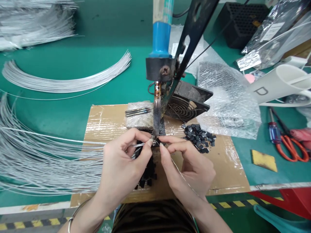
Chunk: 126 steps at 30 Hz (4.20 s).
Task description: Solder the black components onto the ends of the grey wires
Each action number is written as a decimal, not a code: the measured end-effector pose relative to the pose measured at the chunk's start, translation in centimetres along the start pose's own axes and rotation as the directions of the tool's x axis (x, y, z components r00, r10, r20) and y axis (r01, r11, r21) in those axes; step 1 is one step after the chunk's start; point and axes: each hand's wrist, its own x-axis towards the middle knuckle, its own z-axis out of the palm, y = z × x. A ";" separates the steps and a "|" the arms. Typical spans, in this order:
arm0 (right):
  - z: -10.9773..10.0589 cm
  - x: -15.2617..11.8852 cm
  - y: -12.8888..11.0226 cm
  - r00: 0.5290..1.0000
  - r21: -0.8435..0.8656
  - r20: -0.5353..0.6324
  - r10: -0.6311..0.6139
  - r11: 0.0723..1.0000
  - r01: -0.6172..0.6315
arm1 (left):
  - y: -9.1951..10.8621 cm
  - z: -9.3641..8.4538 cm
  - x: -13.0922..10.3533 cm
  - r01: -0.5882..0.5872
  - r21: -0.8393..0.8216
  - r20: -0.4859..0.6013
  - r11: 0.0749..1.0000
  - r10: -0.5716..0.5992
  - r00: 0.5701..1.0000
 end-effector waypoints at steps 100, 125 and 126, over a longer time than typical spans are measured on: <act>-8.8 0.7 5.8 0.793 0.194 -0.528 0.305 0.952 -0.238 | -4.5 -10.8 17.0 -0.160 0.803 -0.079 0.574 0.369 0.926; -9.0 0.0 6.4 0.814 0.166 -0.460 0.356 0.935 -0.315 | -2.3 -12.4 14.8 -0.269 0.558 -0.286 0.785 0.486 0.826; -9.0 0.1 6.3 0.818 0.167 -0.460 0.347 0.938 -0.304 | -1.8 -12.6 13.9 -0.270 0.554 -0.275 0.788 0.479 0.834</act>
